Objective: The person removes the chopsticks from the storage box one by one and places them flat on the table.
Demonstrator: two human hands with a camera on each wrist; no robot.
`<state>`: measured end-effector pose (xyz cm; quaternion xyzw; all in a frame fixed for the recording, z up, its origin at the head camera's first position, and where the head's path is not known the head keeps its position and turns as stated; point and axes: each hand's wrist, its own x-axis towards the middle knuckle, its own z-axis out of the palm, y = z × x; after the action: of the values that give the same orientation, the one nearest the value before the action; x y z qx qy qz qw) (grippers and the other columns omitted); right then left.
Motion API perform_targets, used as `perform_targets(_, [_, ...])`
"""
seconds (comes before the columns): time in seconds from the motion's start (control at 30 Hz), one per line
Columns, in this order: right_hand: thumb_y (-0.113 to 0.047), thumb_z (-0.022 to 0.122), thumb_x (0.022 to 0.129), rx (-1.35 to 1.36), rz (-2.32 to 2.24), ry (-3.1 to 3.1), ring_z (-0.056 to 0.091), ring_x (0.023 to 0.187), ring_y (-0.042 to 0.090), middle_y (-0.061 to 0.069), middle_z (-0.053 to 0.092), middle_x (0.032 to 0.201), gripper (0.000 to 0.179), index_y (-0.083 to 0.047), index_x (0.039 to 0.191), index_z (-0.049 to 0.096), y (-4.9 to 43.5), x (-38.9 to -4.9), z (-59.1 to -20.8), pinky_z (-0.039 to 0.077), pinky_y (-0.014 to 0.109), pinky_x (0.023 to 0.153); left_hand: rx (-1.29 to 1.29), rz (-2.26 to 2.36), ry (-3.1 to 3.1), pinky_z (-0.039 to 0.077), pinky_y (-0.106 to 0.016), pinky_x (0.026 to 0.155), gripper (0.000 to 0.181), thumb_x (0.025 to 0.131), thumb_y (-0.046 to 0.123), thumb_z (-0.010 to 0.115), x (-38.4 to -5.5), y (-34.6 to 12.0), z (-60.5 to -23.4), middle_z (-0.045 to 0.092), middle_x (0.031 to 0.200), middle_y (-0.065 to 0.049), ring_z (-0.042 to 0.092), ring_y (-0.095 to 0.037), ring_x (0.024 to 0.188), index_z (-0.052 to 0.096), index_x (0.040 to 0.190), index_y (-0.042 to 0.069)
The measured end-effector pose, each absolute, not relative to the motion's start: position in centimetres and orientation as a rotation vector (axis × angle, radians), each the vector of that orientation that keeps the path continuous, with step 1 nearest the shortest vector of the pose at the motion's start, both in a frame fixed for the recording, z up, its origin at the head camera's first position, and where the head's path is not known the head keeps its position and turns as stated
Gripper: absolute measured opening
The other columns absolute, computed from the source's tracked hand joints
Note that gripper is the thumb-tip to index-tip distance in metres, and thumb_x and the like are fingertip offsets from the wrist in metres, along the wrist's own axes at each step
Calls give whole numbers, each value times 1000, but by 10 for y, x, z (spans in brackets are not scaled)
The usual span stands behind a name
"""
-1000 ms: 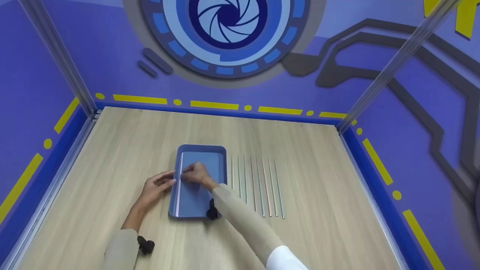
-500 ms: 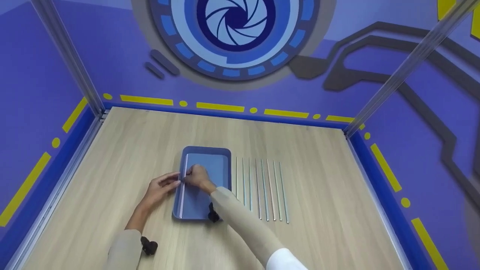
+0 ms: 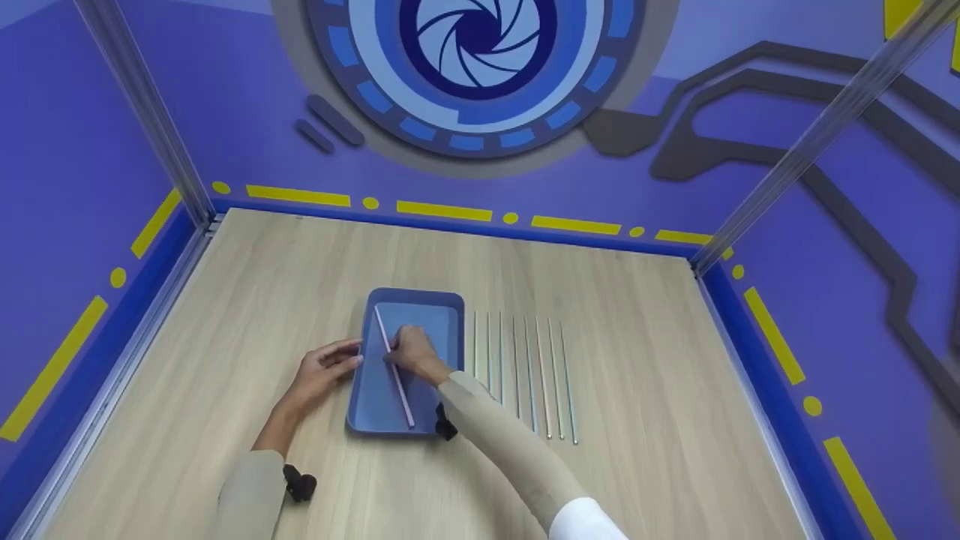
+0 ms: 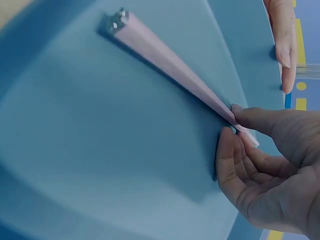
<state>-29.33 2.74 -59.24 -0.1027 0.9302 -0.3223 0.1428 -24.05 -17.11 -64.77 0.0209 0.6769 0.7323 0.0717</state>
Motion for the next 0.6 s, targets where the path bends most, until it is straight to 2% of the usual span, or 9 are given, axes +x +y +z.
perform_targets(0.07, [-2,76,87,-298,-927,2695,49,51,7,-2,55,58,26,-6,65,62,33,-292,-592,38,18,44,57,2211,2033,59,-18,85,48,95,4,71,-240,-171,-648,65,127,-27,68,-5,99,56,138,-10])
perform_targets(0.2, [-1,72,88,-328,-886,2753,52,54,7,6,71,69,8,1,81,76,44,-290,-589,43,16,46,58,2188,2081,59,-17,84,47,95,5,72,-241,-171,-648,65,128,-28,67,-4,99,58,138,-9])
perform_targets(0.43, [-2,70,88,-381,-884,2807,50,59,7,5,71,74,8,1,86,77,59,-289,-587,40,15,49,71,2156,2135,57,-15,81,47,94,8,73,-241,-171,-646,64,128,-30,66,-5,98,60,137,-6])
perform_targets(0.6, [-8,71,91,-372,-872,2811,63,67,10,10,76,86,9,-1,96,75,65,-289,-581,56,20,58,72,2164,2119,57,-15,83,47,94,8,73,-240,-171,-647,65,127,-28,67,-6,100,60,137,-6])
